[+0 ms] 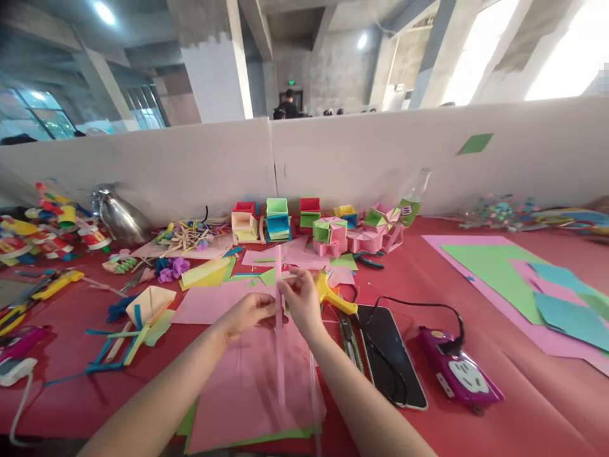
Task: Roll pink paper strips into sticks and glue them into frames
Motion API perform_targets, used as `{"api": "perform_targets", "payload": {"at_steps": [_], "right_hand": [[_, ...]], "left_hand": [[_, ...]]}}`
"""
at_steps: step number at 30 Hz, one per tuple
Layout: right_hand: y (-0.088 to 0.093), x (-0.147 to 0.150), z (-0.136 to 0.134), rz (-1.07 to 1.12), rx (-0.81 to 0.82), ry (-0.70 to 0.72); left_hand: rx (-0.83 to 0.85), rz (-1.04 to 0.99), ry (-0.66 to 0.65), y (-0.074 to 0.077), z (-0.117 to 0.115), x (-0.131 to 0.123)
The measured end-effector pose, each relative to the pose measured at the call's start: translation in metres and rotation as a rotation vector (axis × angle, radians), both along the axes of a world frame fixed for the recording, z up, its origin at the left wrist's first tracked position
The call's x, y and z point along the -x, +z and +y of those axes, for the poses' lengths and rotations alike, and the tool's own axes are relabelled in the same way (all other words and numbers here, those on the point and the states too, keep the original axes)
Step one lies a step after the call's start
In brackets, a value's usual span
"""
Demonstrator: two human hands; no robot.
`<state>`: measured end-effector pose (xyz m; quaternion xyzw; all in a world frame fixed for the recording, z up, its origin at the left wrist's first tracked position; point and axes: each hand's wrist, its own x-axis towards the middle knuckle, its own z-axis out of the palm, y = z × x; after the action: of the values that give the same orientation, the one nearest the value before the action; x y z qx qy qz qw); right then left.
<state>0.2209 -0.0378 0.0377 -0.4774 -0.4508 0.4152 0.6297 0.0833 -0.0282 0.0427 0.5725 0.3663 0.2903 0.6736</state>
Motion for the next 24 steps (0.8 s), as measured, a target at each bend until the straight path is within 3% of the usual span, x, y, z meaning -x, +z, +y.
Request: {"api": "perform_targets", "payload": {"at_steps": [7, 12, 17, 24], "right_hand": [[0.014, -0.019, 0.022, -0.158, -0.018, 0.004], [0.005, -0.019, 0.023, -0.216, 0.009, 0.026], [-0.004, -0.010, 0.013, -0.209, 0.028, 0.056], [0.002, -0.014, 0.007, -0.165, -0.003, 0.019]], "left_hand": [[-0.073, -0.005, 0.087, -0.005, 0.012, 0.010], [-0.159, -0.023, 0.173, -0.017, 0.011, 0.022], [-0.233, 0.005, 0.110, -0.026, 0.003, 0.021], [-0.254, 0.090, 0.028, -0.031, -0.001, 0.018]]}}
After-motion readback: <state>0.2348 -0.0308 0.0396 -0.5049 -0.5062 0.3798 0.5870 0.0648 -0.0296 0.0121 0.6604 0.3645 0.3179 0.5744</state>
